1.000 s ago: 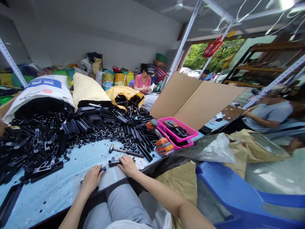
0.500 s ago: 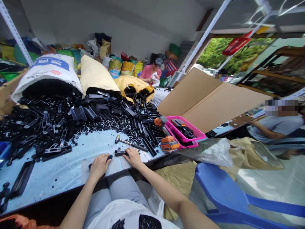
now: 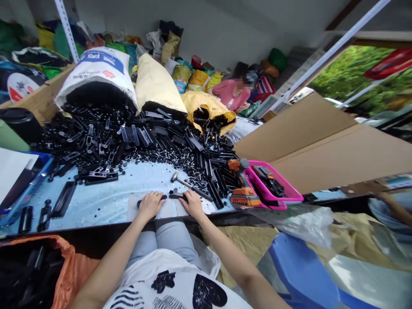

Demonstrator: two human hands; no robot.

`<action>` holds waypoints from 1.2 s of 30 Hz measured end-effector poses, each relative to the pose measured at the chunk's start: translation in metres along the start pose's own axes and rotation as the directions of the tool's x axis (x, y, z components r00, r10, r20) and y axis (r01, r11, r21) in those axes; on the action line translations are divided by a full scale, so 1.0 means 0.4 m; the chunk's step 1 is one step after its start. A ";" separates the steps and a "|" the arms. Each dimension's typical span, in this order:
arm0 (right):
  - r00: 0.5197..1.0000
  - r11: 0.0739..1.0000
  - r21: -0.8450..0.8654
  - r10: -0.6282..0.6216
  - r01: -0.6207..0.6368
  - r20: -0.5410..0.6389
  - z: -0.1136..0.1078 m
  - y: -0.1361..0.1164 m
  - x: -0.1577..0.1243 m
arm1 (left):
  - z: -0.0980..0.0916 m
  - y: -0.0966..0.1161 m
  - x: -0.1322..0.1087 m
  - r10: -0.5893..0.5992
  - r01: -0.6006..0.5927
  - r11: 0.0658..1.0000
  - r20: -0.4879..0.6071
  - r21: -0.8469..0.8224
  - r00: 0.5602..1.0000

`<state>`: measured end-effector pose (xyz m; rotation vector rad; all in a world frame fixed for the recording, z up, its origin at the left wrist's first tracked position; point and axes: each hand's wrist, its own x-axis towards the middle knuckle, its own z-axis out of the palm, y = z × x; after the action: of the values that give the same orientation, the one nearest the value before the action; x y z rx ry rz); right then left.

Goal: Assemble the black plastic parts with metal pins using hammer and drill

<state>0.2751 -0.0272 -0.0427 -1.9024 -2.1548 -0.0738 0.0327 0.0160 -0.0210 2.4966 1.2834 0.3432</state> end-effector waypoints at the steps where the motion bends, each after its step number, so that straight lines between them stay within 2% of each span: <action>1: 1.000 1.000 0.003 -0.001 0.001 -0.001 0.001 0.001 0.000 | -0.001 0.001 0.000 -0.001 0.001 1.000 0.005 0.004 1.000; 13: 1.000 0.999 0.043 -0.009 0.010 -0.028 0.001 0.012 -0.006 | 0.014 0.010 -0.006 -0.030 0.030 1.000 -0.034 -0.011 0.999; 18: 0.999 0.998 0.067 0.003 -0.001 -0.032 0.001 0.021 -0.009 | 0.018 0.015 -0.003 -0.026 0.028 0.999 -0.052 0.040 0.998; 27: 1.000 0.998 0.063 0.010 -0.009 -0.016 -0.011 0.019 -0.008 | 0.038 0.007 0.017 0.005 -0.007 0.987 0.008 0.158 1.000; 36: 0.999 0.999 0.041 0.027 -0.026 -0.034 -0.013 0.019 -0.014 | 0.060 -0.003 0.021 0.039 -0.027 0.988 -0.082 0.150 0.996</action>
<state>0.2838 -0.0327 -0.0402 -1.8925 -2.0926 -0.0562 0.0450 0.0196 -0.0430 2.6561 1.3471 0.3778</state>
